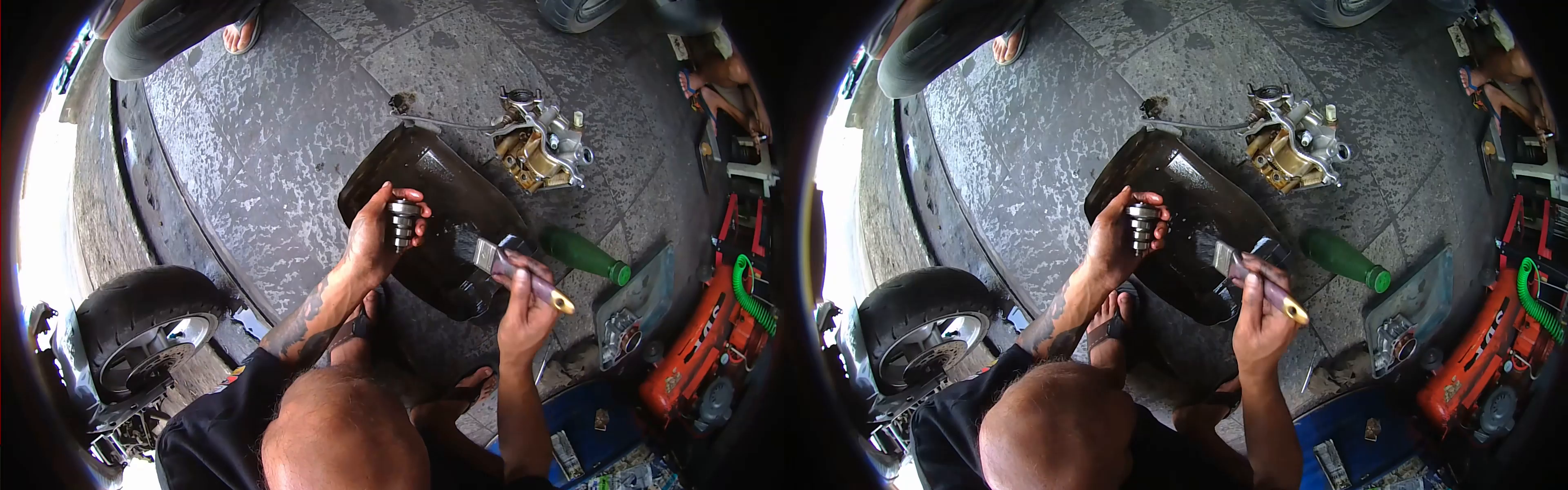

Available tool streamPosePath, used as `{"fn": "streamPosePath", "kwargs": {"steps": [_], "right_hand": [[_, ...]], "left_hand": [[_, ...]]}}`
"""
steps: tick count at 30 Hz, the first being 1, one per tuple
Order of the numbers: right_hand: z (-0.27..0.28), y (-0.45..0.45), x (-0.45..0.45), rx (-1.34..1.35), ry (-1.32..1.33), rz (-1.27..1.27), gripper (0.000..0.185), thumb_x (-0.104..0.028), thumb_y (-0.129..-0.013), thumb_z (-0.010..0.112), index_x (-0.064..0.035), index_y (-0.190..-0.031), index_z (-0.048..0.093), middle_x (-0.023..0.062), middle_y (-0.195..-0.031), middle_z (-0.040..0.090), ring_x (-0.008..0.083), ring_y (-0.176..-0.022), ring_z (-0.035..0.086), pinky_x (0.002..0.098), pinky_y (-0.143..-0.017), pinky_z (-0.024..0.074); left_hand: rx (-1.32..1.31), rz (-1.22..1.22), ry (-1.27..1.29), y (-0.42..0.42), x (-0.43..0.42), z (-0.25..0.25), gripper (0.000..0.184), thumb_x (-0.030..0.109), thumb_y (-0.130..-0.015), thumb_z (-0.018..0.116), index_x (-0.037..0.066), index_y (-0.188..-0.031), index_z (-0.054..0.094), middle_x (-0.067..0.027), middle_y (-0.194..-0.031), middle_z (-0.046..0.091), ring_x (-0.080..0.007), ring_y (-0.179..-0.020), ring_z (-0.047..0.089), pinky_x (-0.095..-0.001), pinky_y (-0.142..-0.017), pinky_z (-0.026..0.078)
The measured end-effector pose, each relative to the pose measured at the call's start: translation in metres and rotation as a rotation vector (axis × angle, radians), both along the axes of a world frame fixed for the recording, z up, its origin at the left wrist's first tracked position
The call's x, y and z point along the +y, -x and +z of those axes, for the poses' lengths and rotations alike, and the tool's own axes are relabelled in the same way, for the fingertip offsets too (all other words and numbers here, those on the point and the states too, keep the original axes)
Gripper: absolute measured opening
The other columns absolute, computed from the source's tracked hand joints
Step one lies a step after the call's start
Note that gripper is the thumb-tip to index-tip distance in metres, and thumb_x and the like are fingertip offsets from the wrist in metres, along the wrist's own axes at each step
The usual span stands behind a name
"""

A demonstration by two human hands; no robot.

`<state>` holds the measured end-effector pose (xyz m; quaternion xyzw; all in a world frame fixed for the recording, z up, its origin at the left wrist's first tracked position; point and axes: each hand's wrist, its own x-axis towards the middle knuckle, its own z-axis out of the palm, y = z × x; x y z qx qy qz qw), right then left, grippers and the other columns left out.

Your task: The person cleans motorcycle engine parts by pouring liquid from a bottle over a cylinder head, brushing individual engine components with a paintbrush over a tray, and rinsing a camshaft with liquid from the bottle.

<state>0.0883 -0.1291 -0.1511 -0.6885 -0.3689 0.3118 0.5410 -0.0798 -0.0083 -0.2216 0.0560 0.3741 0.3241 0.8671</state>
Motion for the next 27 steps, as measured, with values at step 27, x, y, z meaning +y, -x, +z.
{"fn": "streamPosePath", "kwargs": {"steps": [27], "right_hand": [[-0.015, 0.028, 0.036, 0.258, -0.078, -0.058, 0.014, -0.004, -0.096, 0.050, 0.0080, -0.099, 0.057, 0.0121, -0.092, 0.062, 0.0168, -0.078, 0.065, 0.0258, -0.067, 0.0578]], "left_hand": [[0.205, -0.097, -0.007, -0.023, 0.006, -0.018, 0.055, 0.051, -0.098, 0.037, 0.003, -0.105, 0.062, -0.0077, -0.082, 0.063, -0.0178, -0.075, 0.062, -0.0336, -0.070, 0.051]]}}
